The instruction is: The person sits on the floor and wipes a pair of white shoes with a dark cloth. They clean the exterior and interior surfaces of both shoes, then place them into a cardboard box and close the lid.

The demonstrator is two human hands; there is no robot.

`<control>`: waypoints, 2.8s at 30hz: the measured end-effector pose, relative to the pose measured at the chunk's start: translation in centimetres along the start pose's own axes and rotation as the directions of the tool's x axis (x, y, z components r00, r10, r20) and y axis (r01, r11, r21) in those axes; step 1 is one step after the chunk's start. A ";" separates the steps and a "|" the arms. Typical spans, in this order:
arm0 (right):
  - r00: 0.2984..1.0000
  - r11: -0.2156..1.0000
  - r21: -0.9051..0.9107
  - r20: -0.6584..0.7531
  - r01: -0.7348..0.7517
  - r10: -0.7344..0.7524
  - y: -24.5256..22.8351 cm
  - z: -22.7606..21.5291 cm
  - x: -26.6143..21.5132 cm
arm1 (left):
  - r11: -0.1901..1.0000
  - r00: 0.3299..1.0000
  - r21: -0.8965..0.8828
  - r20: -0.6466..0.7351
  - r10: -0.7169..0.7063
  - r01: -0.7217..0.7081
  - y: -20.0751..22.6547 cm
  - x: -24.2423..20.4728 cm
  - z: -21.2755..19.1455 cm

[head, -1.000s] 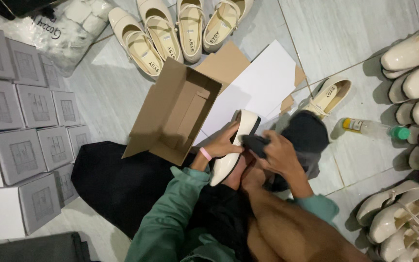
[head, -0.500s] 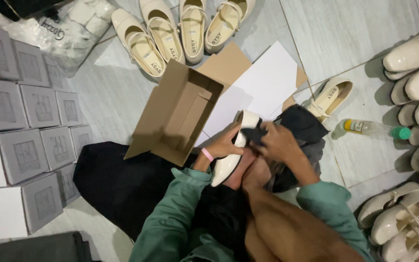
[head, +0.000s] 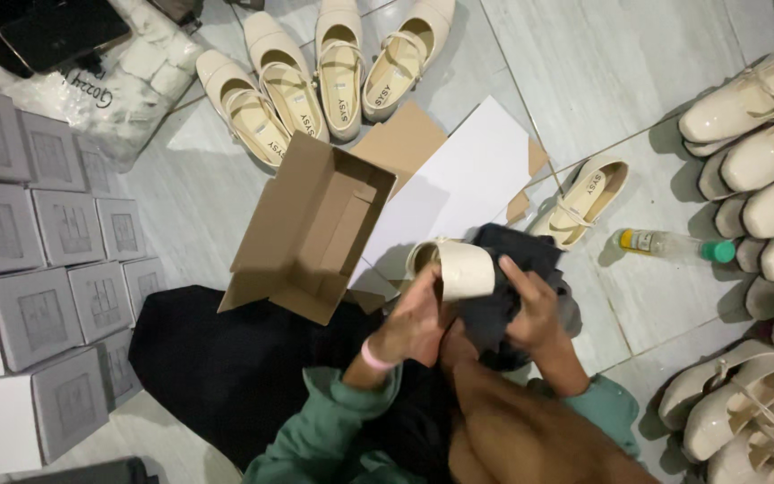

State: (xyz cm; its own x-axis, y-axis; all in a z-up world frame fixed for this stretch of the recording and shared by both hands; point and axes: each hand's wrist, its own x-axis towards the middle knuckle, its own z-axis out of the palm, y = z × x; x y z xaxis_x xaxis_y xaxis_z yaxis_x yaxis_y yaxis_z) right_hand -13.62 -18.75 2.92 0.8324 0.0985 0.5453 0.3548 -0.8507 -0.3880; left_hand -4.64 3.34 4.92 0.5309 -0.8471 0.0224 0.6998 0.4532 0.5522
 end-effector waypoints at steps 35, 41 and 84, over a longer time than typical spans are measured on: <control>0.994 0.960 -0.264 -0.072 -0.094 0.077 -3.2 0.5 0.8 | 0.973 0.926 0.031 -0.303 0.225 -0.227 -2.5 1.0 3.2; 0.979 0.996 -0.051 -0.185 0.076 -0.084 -0.5 2.9 -2.1 | 0.905 0.881 0.157 -0.213 0.422 -0.395 -6.3 0.5 -0.6; 0.950 0.998 -0.063 0.313 0.024 -0.003 -0.7 2.5 2.1 | 0.895 0.681 0.101 -0.614 0.399 -0.434 -4.1 -1.4 -5.9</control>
State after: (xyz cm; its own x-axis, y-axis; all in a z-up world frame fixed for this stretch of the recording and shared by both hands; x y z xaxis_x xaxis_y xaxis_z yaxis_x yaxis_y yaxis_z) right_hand -11.06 -16.64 2.44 0.9226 0.2578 0.2869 0.3472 -0.8789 -0.3270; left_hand -5.40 4.30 -2.29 0.9343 -0.2256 -0.2760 0.3480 0.7455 0.5684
